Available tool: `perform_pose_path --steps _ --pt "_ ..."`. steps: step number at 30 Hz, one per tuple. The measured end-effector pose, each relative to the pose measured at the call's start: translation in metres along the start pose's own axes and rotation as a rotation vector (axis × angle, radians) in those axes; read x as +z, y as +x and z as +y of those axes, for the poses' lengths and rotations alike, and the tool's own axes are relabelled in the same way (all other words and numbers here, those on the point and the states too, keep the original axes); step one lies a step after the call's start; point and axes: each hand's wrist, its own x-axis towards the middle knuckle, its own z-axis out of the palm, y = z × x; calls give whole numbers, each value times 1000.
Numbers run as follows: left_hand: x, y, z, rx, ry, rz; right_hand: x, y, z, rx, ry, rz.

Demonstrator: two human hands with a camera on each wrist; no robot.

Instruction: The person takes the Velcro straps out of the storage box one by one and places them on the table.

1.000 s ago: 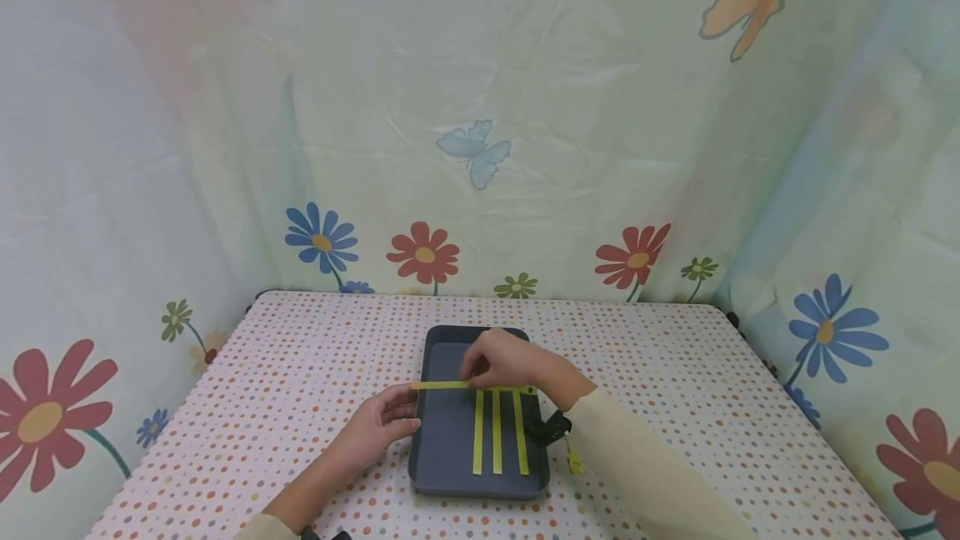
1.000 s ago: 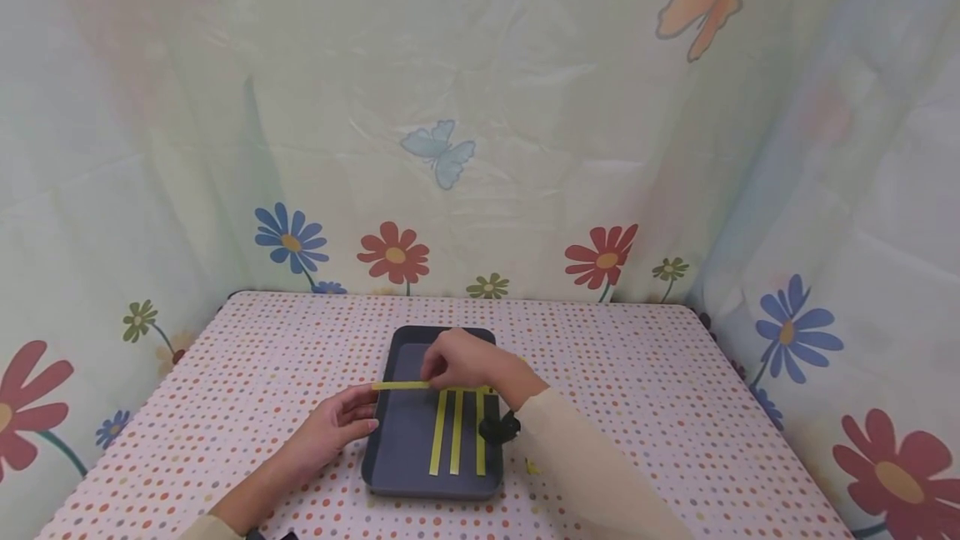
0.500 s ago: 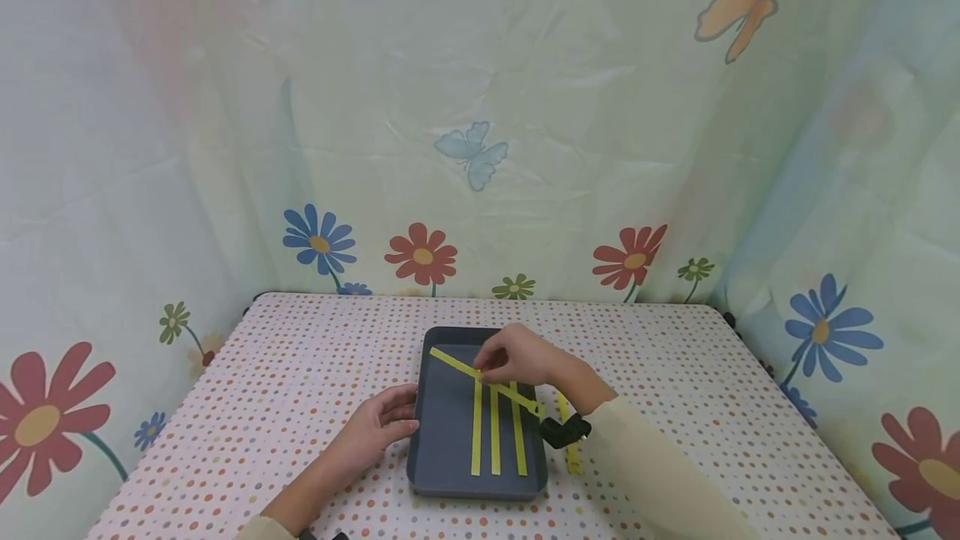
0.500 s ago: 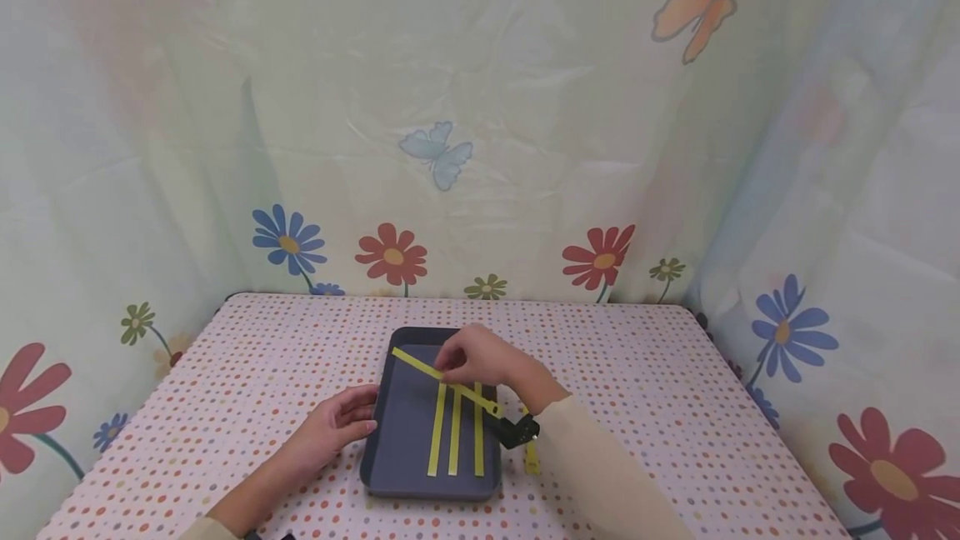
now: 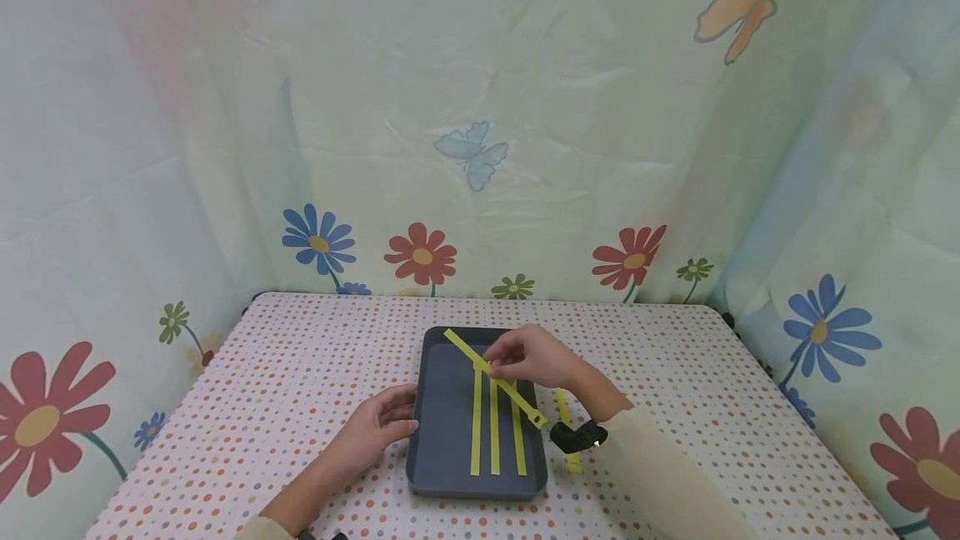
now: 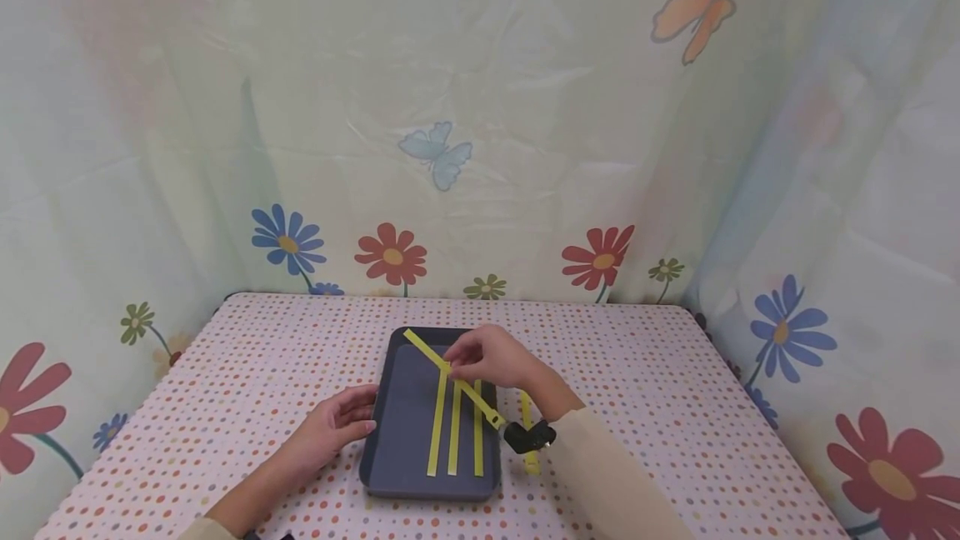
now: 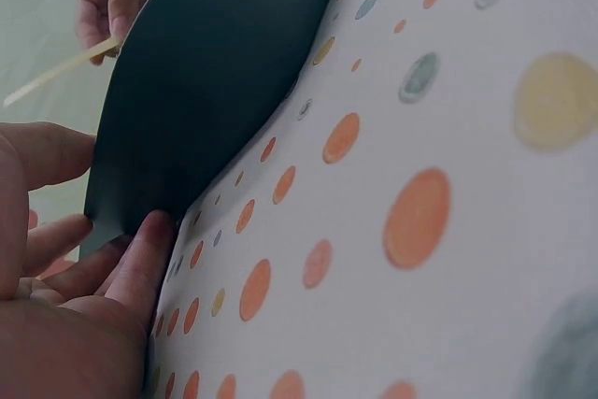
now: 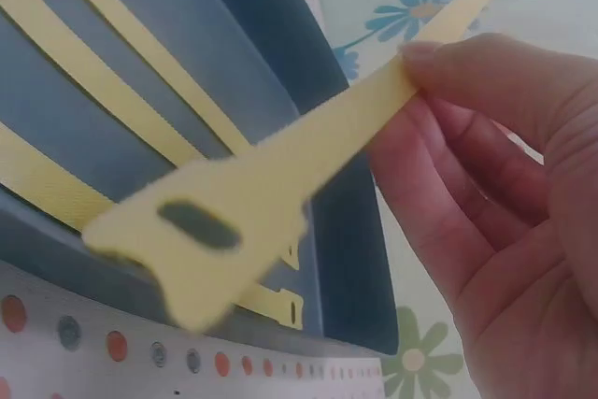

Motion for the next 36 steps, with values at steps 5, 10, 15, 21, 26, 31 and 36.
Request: perform_pose_path --steps 5,10,15,21,26,31,36 --pt "-1 0 -1 6 -11 -10 -1 -6 5 12 54 31" --pt "-1 0 -2 8 -22 -20 -1 -14 8 61 146 79" --pt "-2 0 -3 8 -30 -22 2 -21 13 107 224 160" --pt "-2 0 -3 11 -31 -23 3 -29 16 157 306 253" --pt "-2 -1 -2 16 -22 -21 3 -36 17 184 351 309" --pt "0 -3 1 19 -35 -20 5 -40 21 225 364 370" --pt "0 -4 3 20 -45 -21 5 -46 25 247 381 414"
